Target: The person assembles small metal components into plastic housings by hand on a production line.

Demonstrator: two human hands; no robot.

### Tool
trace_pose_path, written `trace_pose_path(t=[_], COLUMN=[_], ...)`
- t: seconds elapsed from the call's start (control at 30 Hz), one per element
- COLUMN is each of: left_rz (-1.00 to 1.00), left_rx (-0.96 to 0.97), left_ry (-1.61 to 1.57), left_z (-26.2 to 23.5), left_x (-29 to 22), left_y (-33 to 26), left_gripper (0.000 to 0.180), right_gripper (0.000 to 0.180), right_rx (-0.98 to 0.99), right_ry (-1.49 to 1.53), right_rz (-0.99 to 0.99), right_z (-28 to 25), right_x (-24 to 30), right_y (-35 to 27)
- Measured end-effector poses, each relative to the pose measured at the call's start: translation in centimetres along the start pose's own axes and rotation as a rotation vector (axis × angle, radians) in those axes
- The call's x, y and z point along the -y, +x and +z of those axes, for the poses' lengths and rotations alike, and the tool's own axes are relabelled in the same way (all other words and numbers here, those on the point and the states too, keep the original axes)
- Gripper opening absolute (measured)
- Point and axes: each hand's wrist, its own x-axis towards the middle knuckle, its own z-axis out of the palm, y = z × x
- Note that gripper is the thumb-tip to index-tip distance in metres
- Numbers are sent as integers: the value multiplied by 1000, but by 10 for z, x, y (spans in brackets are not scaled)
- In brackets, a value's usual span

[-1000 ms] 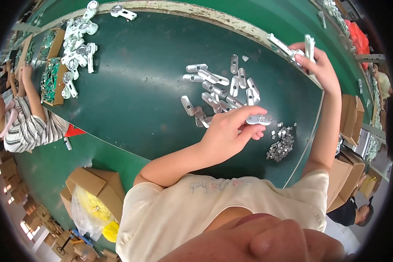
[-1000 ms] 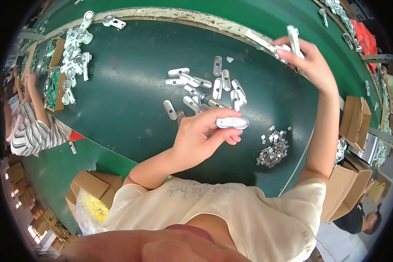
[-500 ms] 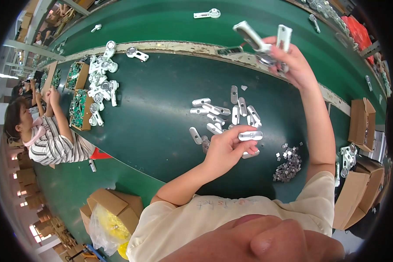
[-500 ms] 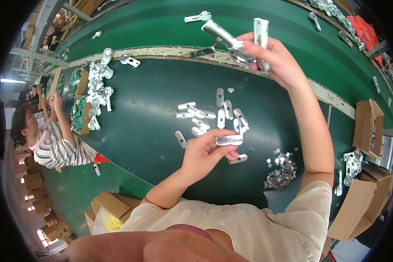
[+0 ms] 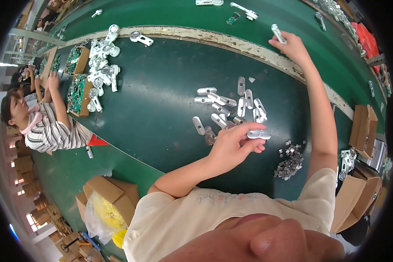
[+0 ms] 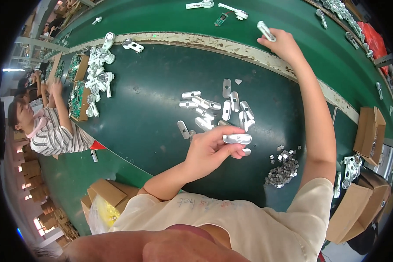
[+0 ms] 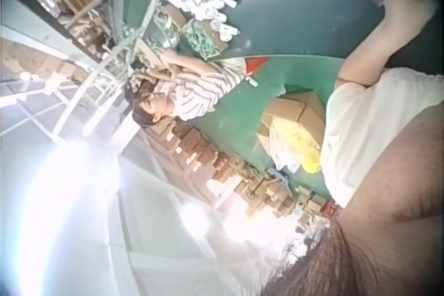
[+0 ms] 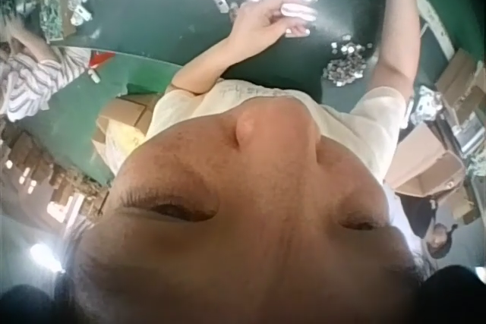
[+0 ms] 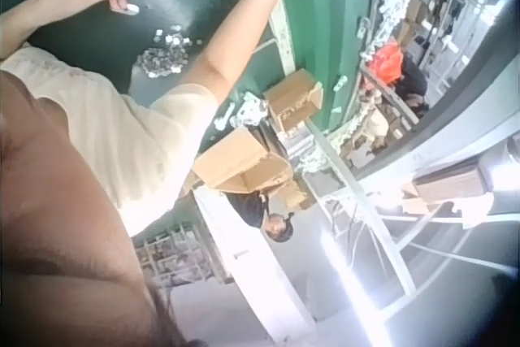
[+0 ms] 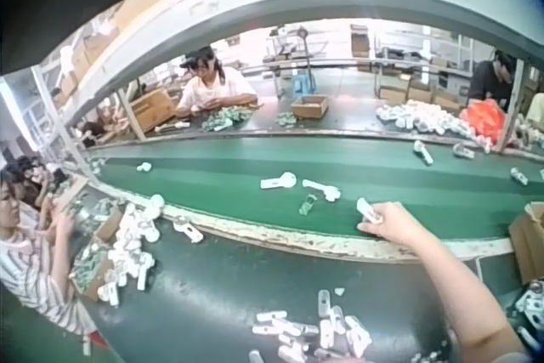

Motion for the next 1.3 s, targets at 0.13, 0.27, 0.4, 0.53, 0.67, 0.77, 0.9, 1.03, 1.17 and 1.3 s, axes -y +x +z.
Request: trace_pose_path(t=[0.13, 0.27, 0.4, 0.53, 0.67, 0.77, 0.9, 1.03, 1.17, 1.3], left_rz=[-92, -48, -55, -118, -61, -39, -44, -7, 7, 14], left_rx=[18, -10, -43, -37, 65, 100, 178, 219, 250, 253], left_ry=[-58, -64, -118, -171, -183, -101, -34, -5, -32, -33], left_z=[4, 2, -5, -8, 3, 11, 27, 37, 48, 52], left_x=[5, 6, 3, -9, -11, -16, -16, -13, -14, -13], left_y=[3, 5, 7, 4, 13, 10, 8, 4, 4, 3], left_gripper=[25, 25, 27, 28, 29, 30, 31, 32, 31, 31], right_gripper=[33, 48, 43, 43, 39, 38, 40, 36, 36, 36], right_rx=[52, 74, 85, 136, -143, -359, -368, -339, -353, -349], right_ry=[169, 826, 888, 661, 687, 394, 40, 58, 32, 35], right_rz=[97, 242, 168, 156, 125, -147, -354, -388, -374, -370], right_z=[10, 5, -28, -51, -57, -46, -51, -41, -45, -45], right_x=[21, 25, 57, 65, 52, 60, 70, 66, 65, 61], right_y=[4, -23, -107, -186, -253, -268, -282, -287, -292, -298])
